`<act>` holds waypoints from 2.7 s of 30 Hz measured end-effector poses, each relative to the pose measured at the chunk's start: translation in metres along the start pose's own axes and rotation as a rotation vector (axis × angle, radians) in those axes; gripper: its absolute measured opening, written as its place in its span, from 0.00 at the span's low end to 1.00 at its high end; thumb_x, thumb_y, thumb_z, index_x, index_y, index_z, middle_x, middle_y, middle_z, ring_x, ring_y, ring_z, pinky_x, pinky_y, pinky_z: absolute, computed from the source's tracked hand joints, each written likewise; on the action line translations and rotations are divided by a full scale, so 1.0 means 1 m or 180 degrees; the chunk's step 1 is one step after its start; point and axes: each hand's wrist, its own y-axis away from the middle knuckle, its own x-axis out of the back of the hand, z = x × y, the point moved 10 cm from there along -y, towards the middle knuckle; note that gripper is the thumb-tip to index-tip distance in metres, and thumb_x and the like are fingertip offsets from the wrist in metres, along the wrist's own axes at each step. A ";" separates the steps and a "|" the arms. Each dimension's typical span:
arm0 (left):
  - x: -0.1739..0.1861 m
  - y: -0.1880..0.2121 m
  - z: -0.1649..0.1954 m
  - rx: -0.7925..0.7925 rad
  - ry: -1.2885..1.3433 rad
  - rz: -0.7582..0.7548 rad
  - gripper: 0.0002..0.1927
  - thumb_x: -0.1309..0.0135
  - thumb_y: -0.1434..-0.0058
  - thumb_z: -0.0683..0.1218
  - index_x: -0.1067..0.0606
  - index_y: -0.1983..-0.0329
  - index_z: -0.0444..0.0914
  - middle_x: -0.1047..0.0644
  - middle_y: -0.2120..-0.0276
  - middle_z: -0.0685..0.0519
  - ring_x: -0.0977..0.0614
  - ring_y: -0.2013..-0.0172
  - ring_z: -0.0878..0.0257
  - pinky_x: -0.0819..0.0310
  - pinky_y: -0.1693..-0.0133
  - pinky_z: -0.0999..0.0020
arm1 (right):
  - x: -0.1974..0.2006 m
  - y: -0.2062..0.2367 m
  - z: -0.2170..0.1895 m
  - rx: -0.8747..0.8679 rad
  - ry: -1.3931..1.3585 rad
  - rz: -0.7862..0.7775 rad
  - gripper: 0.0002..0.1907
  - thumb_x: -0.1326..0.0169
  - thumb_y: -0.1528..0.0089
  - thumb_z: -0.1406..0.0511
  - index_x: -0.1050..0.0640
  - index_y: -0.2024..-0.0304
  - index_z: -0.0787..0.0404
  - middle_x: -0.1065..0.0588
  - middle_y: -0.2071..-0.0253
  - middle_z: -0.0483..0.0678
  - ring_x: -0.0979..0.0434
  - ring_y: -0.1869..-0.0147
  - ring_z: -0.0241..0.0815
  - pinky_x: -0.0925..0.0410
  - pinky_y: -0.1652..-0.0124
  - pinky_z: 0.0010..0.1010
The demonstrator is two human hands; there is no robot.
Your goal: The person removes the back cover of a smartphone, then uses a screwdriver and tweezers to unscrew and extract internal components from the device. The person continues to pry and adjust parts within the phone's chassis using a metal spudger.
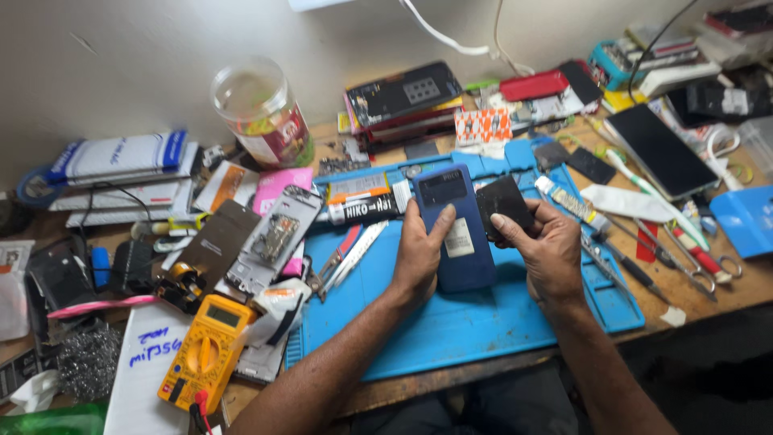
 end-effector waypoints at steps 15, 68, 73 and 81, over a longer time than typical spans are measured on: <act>-0.013 0.000 -0.002 0.0505 -0.0619 -0.0410 0.25 0.49 0.31 0.50 0.42 0.36 0.39 0.26 0.52 0.46 0.18 0.53 0.65 0.13 0.57 0.68 | -0.006 -0.057 -0.027 0.0349 0.0282 -0.0082 0.10 0.38 0.38 0.71 0.21 0.55 0.68 0.18 0.64 0.50 0.18 0.66 0.32 0.25 0.65 0.22; -0.006 -0.017 -0.022 0.0816 0.0088 -0.0940 0.28 0.74 0.24 0.60 0.42 0.31 0.40 0.31 0.38 0.46 0.28 0.35 0.61 0.30 0.34 0.57 | 0.019 0.003 -0.043 0.1075 0.3987 0.0036 0.23 0.36 0.39 0.55 0.18 0.46 0.61 0.20 0.57 0.56 0.19 0.57 0.50 0.26 0.59 0.42; -0.003 -0.018 -0.018 0.0697 0.0396 -0.0830 0.32 0.73 0.24 0.63 0.43 0.27 0.39 0.31 0.36 0.44 0.28 0.35 0.60 0.31 0.33 0.60 | 0.001 0.016 0.008 -0.0098 0.4040 -0.0361 0.26 0.33 0.46 0.48 0.16 0.56 0.60 0.18 0.63 0.51 0.16 0.62 0.44 0.25 0.61 0.38; -0.001 -0.017 -0.009 0.0692 0.0613 -0.0784 0.36 0.72 0.27 0.66 0.45 0.25 0.40 0.29 0.38 0.45 0.26 0.37 0.59 0.32 0.34 0.57 | 0.010 0.022 0.016 -0.0861 0.3360 -0.0371 0.31 0.30 0.47 0.57 0.22 0.44 0.61 0.16 0.71 0.50 0.16 0.68 0.36 0.26 0.63 0.29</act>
